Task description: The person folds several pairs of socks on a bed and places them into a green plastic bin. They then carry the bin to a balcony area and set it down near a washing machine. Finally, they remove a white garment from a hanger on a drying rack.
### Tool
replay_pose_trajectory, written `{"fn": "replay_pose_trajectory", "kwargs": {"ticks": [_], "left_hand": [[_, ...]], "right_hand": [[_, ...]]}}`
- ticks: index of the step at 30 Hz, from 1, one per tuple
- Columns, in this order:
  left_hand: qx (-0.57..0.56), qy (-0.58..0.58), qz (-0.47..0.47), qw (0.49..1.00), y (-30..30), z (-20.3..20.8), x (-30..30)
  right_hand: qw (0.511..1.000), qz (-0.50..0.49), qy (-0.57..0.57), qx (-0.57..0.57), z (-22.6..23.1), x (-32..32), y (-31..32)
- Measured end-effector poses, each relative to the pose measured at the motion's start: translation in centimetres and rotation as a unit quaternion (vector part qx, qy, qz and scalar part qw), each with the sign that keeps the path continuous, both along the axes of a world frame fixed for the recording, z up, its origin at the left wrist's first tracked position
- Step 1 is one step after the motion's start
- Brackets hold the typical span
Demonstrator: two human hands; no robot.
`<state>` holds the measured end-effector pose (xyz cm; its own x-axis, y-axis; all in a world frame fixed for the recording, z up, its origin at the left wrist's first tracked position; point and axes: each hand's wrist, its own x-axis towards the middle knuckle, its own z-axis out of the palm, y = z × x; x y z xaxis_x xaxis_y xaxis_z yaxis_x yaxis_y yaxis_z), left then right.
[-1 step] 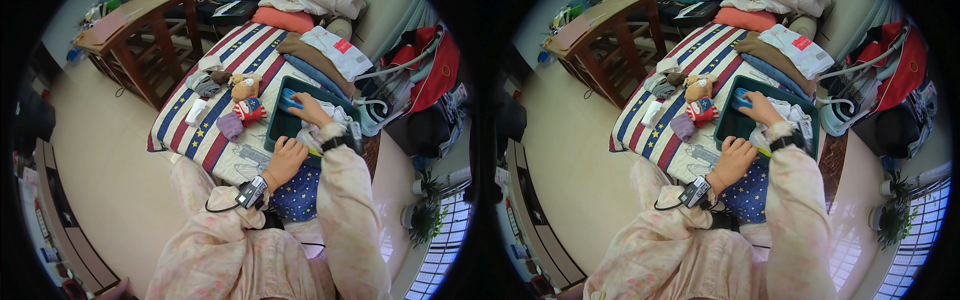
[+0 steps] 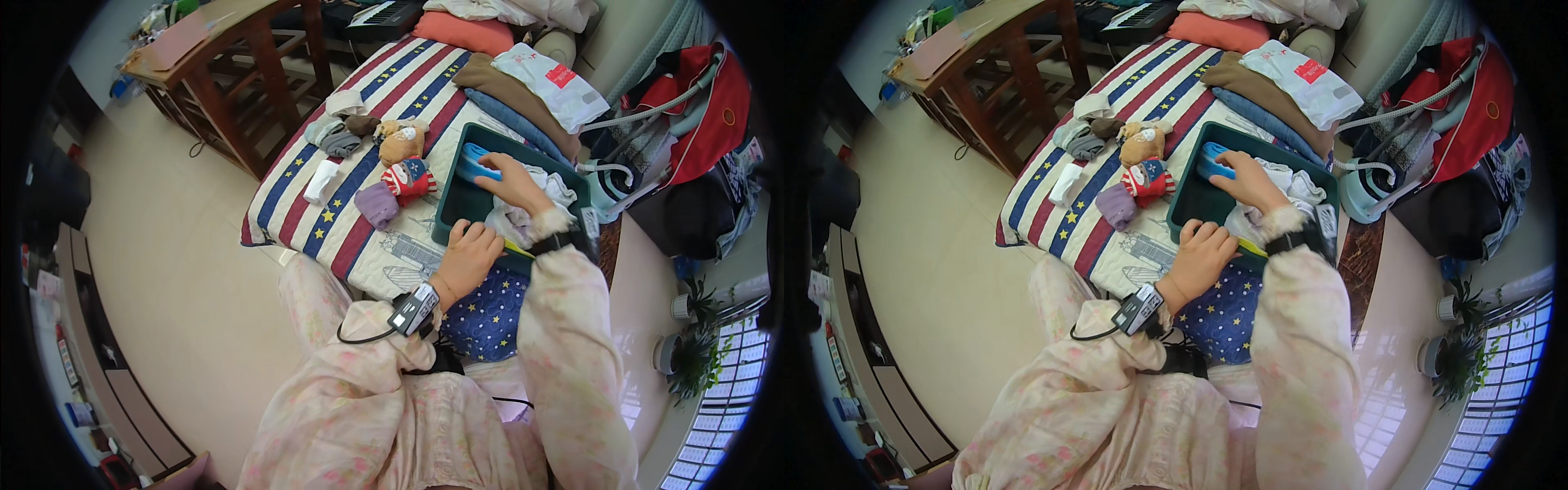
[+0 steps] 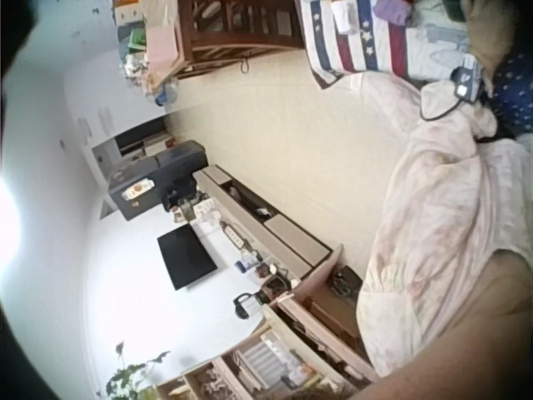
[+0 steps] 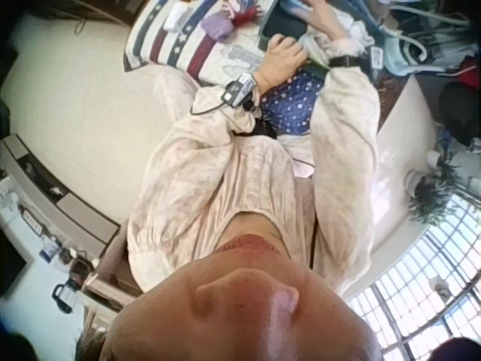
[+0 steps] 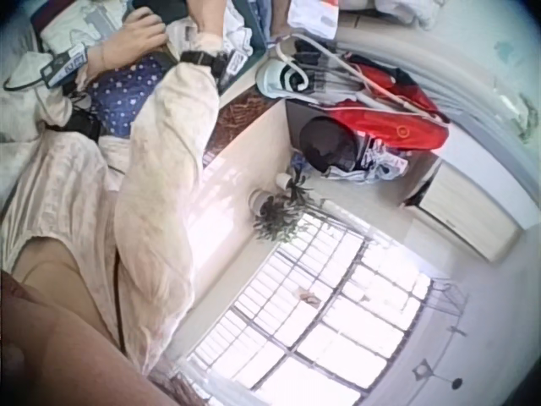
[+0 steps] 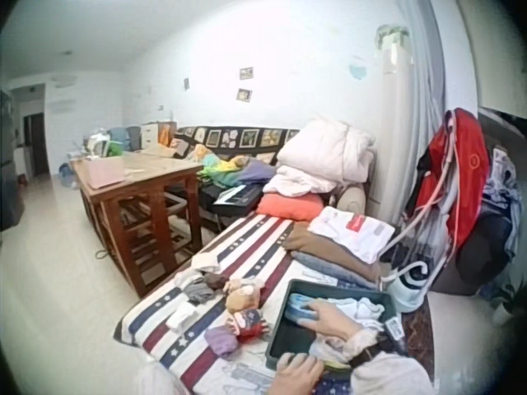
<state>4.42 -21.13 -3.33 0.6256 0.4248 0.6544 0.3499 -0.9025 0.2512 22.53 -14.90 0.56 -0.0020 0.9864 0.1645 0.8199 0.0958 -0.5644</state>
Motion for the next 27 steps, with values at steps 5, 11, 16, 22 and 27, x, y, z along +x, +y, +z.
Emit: {"fn": "replay_pose_trajectory", "kwargs": {"ticks": [5, 11, 16, 22, 27], "left_hand": [[0.035, 0.008, 0.017, 0.999, 2.3, -0.1, 1.4], [-0.005, 0.006, -0.067, 0.998, 4.1, 1.0, 1.6], [-0.125, -0.237, 0.002, 0.963, 10.8, 2.2, -2.4], [-0.245, -0.100, 0.271, 0.926, 19.4, -3.0, -6.0], [-0.371, -0.119, 0.260, 0.884, 20.7, -4.4, -5.2]], "right_hand": [[0.993, 0.005, 0.007, 0.121, 2.7, -1.1, -10.7], [0.969, -0.138, -0.131, 0.155, -1.3, -1.5, -16.9], [0.950, -0.189, -0.165, 0.187, -3.5, -1.4, -16.6], [0.946, -0.194, -0.178, 0.189, -3.2, -1.6, -16.5], [0.946, -0.197, -0.188, 0.175, -3.6, -1.6, -16.5]]}}
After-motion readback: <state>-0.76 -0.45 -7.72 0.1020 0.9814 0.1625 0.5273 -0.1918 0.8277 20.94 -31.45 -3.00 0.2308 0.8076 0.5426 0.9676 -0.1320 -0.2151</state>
